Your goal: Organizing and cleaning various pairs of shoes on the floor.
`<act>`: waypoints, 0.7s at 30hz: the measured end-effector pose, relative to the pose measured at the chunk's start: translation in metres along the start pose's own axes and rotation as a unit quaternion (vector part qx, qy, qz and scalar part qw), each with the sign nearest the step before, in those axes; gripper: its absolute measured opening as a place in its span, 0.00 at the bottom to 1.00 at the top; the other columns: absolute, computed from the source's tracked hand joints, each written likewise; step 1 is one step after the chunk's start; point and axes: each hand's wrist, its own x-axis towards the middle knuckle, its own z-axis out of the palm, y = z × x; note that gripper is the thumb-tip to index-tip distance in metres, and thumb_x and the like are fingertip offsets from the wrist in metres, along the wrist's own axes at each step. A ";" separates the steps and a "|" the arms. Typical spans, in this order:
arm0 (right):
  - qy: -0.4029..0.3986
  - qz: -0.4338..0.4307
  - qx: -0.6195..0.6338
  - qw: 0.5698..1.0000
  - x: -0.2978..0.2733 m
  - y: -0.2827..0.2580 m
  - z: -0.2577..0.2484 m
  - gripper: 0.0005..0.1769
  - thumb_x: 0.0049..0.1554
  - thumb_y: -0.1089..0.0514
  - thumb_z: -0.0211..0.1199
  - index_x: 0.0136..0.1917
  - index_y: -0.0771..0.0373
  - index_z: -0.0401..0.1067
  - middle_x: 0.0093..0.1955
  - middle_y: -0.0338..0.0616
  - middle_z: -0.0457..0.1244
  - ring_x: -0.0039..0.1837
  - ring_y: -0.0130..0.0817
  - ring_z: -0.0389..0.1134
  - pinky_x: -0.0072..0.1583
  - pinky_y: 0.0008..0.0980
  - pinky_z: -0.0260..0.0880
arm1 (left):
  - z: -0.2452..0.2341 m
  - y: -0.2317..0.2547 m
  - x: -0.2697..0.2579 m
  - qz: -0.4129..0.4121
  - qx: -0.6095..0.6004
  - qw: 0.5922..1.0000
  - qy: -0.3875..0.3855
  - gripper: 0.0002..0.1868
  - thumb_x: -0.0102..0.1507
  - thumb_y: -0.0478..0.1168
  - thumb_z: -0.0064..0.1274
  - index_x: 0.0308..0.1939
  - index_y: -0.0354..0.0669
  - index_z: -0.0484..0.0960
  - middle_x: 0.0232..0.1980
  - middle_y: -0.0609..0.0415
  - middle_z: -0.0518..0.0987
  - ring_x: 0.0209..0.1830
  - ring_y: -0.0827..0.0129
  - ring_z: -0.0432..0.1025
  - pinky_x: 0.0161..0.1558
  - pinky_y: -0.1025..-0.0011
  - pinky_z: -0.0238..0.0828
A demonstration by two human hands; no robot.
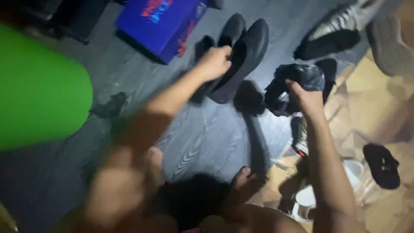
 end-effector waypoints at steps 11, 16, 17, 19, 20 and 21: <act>-0.341 -0.095 -0.327 0.876 0.021 -0.144 0.188 0.16 0.52 0.52 0.68 0.50 0.62 0.76 0.41 0.46 0.71 0.44 0.35 0.72 0.48 0.37 0.73 | -0.114 -0.199 -0.097 -0.102 0.129 0.956 0.243 0.08 0.62 0.32 0.48 0.43 0.42 0.80 0.40 0.34 0.79 0.42 0.35 0.75 0.45 0.44 0.70; -0.413 -0.123 -0.399 0.810 0.042 -0.140 0.266 0.19 0.49 0.47 0.66 0.51 0.59 0.75 0.43 0.49 0.71 0.46 0.45 0.73 0.50 0.45 0.72 | -0.125 -0.295 -0.083 -0.138 0.098 0.919 0.356 0.07 0.60 0.30 0.51 0.42 0.39 0.80 0.41 0.32 0.78 0.41 0.35 0.74 0.45 0.47 0.72; -0.421 -0.146 -0.410 0.796 0.050 -0.129 0.281 0.19 0.50 0.47 0.66 0.50 0.59 0.75 0.43 0.50 0.71 0.47 0.49 0.73 0.50 0.47 0.71 | -0.126 -0.320 -0.077 -0.130 0.088 0.914 0.375 0.07 0.60 0.29 0.51 0.41 0.39 0.80 0.40 0.33 0.79 0.41 0.36 0.75 0.46 0.48 0.72; -0.433 -0.166 -0.419 0.780 0.072 -0.110 0.314 0.18 0.50 0.47 0.65 0.50 0.58 0.75 0.44 0.51 0.71 0.48 0.52 0.72 0.51 0.49 0.71 | -0.132 -0.366 -0.068 -0.127 0.078 0.908 0.391 0.07 0.60 0.28 0.50 0.40 0.39 0.80 0.39 0.35 0.80 0.42 0.37 0.76 0.47 0.49 0.73; -0.421 -0.196 -0.437 0.770 0.085 -0.102 0.331 0.20 0.49 0.47 0.66 0.52 0.59 0.74 0.45 0.54 0.70 0.49 0.54 0.72 0.51 0.50 0.71 | -0.137 -0.387 -0.065 -0.129 0.034 0.921 0.367 0.06 0.61 0.29 0.50 0.38 0.40 0.82 0.38 0.35 0.81 0.42 0.39 0.77 0.46 0.50 0.74; -0.405 -0.223 -0.456 0.760 0.101 -0.094 0.347 0.23 0.49 0.47 0.66 0.55 0.60 0.72 0.47 0.56 0.69 0.51 0.57 0.71 0.52 0.51 0.71 | -0.142 -0.408 -0.054 -0.126 -0.012 0.931 0.341 0.06 0.62 0.31 0.50 0.37 0.40 0.83 0.37 0.35 0.82 0.41 0.41 0.78 0.46 0.51 0.76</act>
